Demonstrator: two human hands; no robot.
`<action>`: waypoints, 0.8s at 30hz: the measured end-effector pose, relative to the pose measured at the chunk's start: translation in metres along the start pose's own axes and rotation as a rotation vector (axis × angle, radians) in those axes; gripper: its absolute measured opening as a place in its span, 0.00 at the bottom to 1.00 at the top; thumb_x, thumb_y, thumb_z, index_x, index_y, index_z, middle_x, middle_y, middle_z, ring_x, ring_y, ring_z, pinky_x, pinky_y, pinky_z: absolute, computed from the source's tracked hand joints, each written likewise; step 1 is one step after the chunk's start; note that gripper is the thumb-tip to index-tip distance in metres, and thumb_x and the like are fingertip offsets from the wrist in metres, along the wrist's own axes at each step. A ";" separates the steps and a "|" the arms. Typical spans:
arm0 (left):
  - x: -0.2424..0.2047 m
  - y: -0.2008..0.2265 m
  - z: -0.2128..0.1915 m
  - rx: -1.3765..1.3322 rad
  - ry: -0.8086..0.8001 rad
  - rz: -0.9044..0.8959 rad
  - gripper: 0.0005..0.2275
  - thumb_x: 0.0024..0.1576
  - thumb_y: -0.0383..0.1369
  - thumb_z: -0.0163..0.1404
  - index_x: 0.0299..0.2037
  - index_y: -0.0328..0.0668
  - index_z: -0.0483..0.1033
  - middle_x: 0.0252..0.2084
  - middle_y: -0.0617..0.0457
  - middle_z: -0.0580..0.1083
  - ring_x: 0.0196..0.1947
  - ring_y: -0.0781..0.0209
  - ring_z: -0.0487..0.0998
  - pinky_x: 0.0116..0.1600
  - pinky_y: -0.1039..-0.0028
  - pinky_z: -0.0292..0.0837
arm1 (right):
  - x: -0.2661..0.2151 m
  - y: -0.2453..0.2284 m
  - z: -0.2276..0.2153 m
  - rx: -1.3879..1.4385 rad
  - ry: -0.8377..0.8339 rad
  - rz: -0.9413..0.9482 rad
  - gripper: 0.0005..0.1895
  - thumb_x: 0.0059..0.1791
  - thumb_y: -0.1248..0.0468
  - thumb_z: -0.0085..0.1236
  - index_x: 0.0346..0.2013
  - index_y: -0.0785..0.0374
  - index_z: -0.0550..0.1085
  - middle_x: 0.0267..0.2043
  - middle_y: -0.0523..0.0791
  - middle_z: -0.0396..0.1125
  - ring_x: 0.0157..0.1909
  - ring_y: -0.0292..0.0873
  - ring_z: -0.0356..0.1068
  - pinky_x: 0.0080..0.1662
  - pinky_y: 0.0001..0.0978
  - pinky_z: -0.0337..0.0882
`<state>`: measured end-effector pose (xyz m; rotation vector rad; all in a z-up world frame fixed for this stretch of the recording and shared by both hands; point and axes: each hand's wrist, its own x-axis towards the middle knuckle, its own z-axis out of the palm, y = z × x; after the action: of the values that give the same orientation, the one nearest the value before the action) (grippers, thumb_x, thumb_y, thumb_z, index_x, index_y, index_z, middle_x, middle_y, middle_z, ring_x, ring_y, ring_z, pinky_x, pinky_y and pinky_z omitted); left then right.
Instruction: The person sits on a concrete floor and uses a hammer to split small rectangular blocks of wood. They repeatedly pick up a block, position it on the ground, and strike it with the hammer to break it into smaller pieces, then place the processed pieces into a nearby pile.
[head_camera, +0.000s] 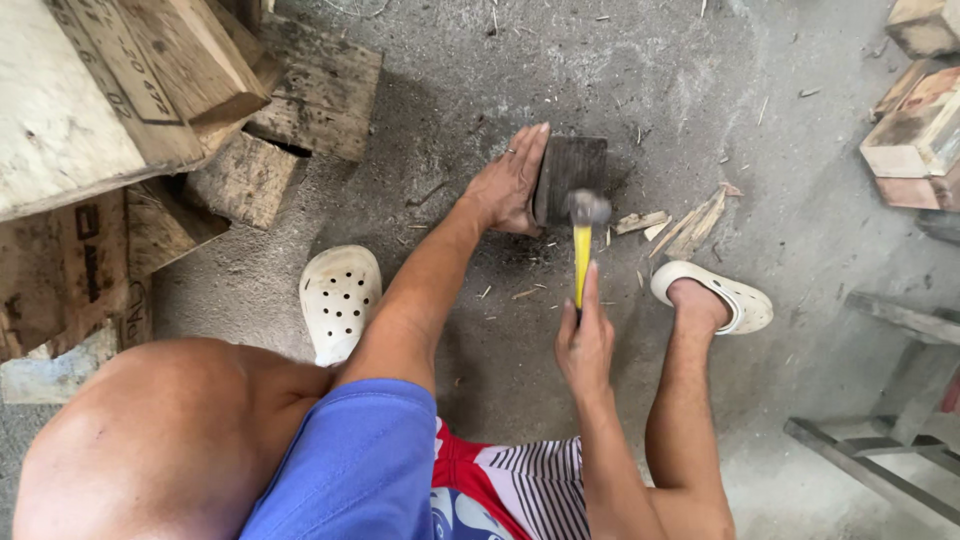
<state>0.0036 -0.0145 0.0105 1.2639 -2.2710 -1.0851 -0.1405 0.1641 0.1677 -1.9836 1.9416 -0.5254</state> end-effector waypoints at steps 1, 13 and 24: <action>-0.001 0.000 0.002 0.000 -0.018 -0.011 0.70 0.30 0.50 0.73 0.72 0.34 0.24 0.76 0.35 0.40 0.76 0.34 0.42 0.74 0.55 0.55 | -0.010 0.002 -0.002 -0.004 0.009 -0.032 0.36 0.53 0.75 0.50 0.76 0.63 0.54 0.51 0.66 0.70 0.46 0.64 0.75 0.45 0.44 0.74; -0.001 -0.007 0.015 -0.052 0.056 0.027 0.71 0.29 0.47 0.73 0.72 0.33 0.23 0.76 0.33 0.40 0.76 0.31 0.43 0.72 0.55 0.59 | 0.007 0.019 -0.016 0.028 -0.014 0.261 0.36 0.54 0.71 0.52 0.76 0.59 0.54 0.36 0.59 0.71 0.32 0.56 0.74 0.39 0.40 0.72; 0.003 -0.006 0.012 -0.057 0.040 0.002 0.72 0.31 0.51 0.74 0.71 0.37 0.19 0.76 0.33 0.38 0.76 0.33 0.42 0.72 0.53 0.58 | 0.031 0.007 -0.014 0.052 0.000 0.026 0.36 0.54 0.73 0.49 0.77 0.61 0.51 0.65 0.66 0.63 0.60 0.66 0.70 0.55 0.47 0.74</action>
<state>-0.0014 -0.0134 -0.0020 1.2502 -2.1954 -1.1057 -0.1532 0.1330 0.1782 -1.9243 1.9308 -0.5641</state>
